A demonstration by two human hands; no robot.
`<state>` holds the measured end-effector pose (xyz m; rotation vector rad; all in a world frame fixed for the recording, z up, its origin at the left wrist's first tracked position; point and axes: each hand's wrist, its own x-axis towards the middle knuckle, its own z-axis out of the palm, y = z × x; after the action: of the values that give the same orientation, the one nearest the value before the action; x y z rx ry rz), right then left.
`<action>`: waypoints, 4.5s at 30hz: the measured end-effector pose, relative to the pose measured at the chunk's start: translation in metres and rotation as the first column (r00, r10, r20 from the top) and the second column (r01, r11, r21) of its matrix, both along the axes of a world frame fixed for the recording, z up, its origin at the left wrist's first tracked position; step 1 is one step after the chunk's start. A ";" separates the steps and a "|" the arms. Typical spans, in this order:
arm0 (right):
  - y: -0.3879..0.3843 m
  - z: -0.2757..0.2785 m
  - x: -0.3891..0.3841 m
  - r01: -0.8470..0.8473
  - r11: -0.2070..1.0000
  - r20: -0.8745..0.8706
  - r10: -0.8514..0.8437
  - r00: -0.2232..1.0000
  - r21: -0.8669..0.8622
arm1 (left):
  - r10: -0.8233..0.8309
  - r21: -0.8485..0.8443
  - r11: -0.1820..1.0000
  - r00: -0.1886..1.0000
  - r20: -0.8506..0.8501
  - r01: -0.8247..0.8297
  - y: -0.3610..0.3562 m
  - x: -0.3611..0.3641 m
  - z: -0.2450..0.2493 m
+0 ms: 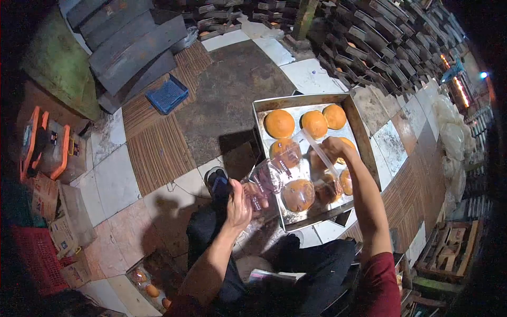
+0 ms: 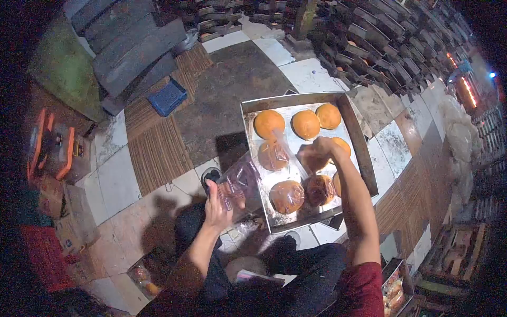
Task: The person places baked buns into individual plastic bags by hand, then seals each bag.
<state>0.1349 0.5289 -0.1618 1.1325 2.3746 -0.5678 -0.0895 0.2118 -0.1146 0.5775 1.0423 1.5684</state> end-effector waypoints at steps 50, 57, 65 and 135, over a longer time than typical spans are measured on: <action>-0.457 0.182 0.076 0.301 0.713 -0.770 -0.621 -0.150 -0.634 | 0.251 0.330 0.907 0.291 -0.923 0.261 -0.127 0.051 0.181; -0.482 0.197 0.026 0.266 0.877 -0.893 -0.439 0.099 -0.401 | 0.244 0.074 0.968 0.969 -0.035 -0.241 -0.166 0.103 0.141; -0.486 0.188 0.023 -0.293 0.810 -0.606 -0.578 -0.546 -0.508 | -0.587 0.026 0.807 0.797 0.143 0.590 -0.218 0.158 0.126; -0.515 0.216 0.001 -0.640 0.607 -0.604 0.307 0.735 -0.471 | 0.101 0.232 0.831 0.548 0.830 -0.505 -0.153 -0.001 0.058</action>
<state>0.1362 0.0135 0.0539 -0.0231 2.3574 -1.4484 -0.0905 0.0590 -0.0569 -0.0894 0.0545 2.1153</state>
